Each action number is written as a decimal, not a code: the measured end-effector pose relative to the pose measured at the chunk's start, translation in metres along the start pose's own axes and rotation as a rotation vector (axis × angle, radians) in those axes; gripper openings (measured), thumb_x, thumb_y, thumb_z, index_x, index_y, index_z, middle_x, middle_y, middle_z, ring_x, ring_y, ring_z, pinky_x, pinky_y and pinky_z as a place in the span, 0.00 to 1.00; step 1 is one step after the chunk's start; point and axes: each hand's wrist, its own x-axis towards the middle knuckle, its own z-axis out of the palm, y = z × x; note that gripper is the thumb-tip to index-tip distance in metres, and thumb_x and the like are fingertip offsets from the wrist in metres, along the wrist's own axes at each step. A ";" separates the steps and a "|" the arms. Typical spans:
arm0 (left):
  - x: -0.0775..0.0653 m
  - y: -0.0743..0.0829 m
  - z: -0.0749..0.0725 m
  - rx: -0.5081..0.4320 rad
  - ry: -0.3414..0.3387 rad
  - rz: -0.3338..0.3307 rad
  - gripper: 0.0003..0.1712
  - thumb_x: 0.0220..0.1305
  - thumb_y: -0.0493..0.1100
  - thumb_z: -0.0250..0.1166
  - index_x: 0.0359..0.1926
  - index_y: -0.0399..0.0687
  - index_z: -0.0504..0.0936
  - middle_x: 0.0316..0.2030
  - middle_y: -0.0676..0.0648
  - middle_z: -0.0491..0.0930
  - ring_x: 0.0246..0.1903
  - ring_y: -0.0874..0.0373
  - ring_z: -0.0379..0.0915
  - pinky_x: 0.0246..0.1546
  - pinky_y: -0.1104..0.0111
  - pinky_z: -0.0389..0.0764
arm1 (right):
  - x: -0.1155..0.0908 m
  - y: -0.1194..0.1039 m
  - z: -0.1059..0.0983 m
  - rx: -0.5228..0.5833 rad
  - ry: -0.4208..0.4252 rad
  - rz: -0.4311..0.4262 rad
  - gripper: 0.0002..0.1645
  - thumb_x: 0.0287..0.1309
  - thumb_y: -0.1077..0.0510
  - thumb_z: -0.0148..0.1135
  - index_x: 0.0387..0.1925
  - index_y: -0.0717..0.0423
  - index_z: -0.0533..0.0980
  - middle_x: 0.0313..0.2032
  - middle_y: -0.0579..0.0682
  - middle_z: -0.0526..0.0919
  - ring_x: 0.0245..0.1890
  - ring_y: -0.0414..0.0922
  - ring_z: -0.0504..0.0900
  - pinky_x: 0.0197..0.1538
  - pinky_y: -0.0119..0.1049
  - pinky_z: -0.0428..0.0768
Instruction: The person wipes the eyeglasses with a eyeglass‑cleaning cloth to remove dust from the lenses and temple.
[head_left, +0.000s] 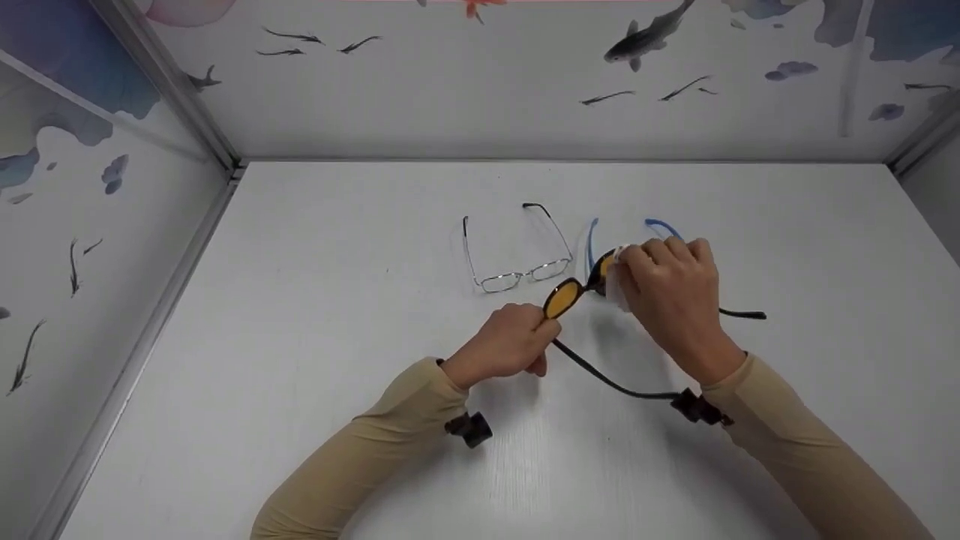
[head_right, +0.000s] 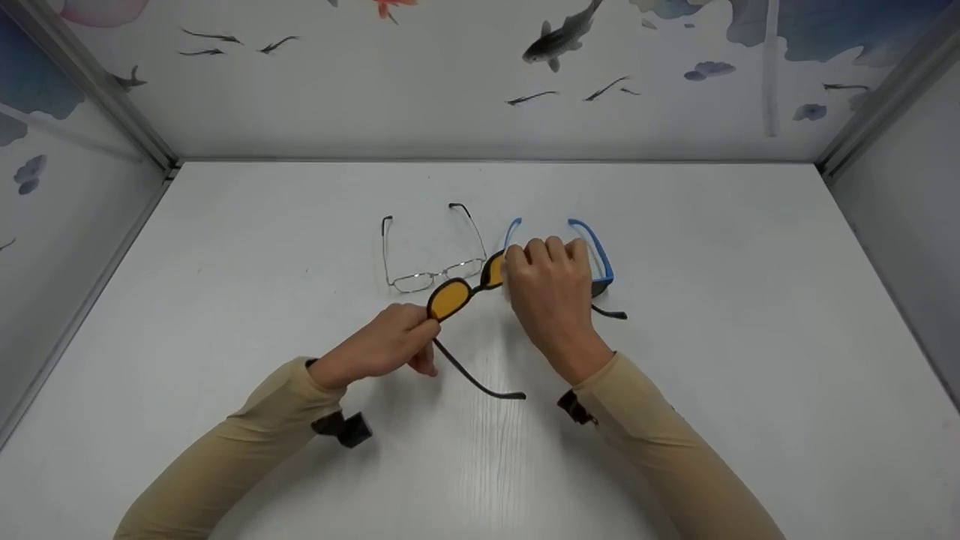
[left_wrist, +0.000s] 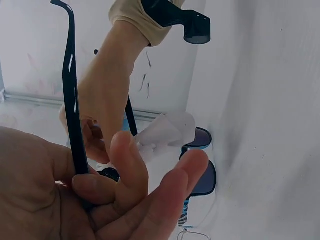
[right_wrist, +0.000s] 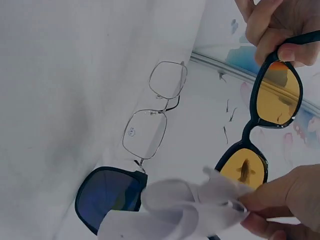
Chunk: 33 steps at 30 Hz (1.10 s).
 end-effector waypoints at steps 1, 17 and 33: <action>0.000 0.000 0.000 -0.015 0.003 -0.008 0.16 0.68 0.39 0.47 0.22 0.44 0.71 0.14 0.51 0.78 0.16 0.61 0.76 0.18 0.73 0.67 | 0.001 0.000 0.000 0.039 -0.027 -0.023 0.04 0.53 0.67 0.68 0.28 0.64 0.80 0.25 0.59 0.81 0.25 0.55 0.76 0.30 0.45 0.68; -0.003 0.000 -0.002 0.004 -0.041 0.028 0.17 0.68 0.38 0.46 0.19 0.47 0.68 0.15 0.49 0.79 0.17 0.59 0.77 0.17 0.73 0.67 | 0.001 0.004 -0.005 0.022 -0.058 -0.001 0.05 0.47 0.67 0.74 0.26 0.62 0.82 0.24 0.57 0.83 0.29 0.55 0.75 0.33 0.46 0.68; -0.006 0.000 -0.001 0.017 -0.035 0.054 0.17 0.68 0.36 0.46 0.21 0.43 0.71 0.16 0.47 0.81 0.17 0.63 0.73 0.18 0.74 0.64 | -0.008 0.005 -0.002 0.024 -0.081 -0.081 0.08 0.48 0.68 0.72 0.29 0.66 0.79 0.27 0.60 0.81 0.29 0.56 0.74 0.31 0.45 0.71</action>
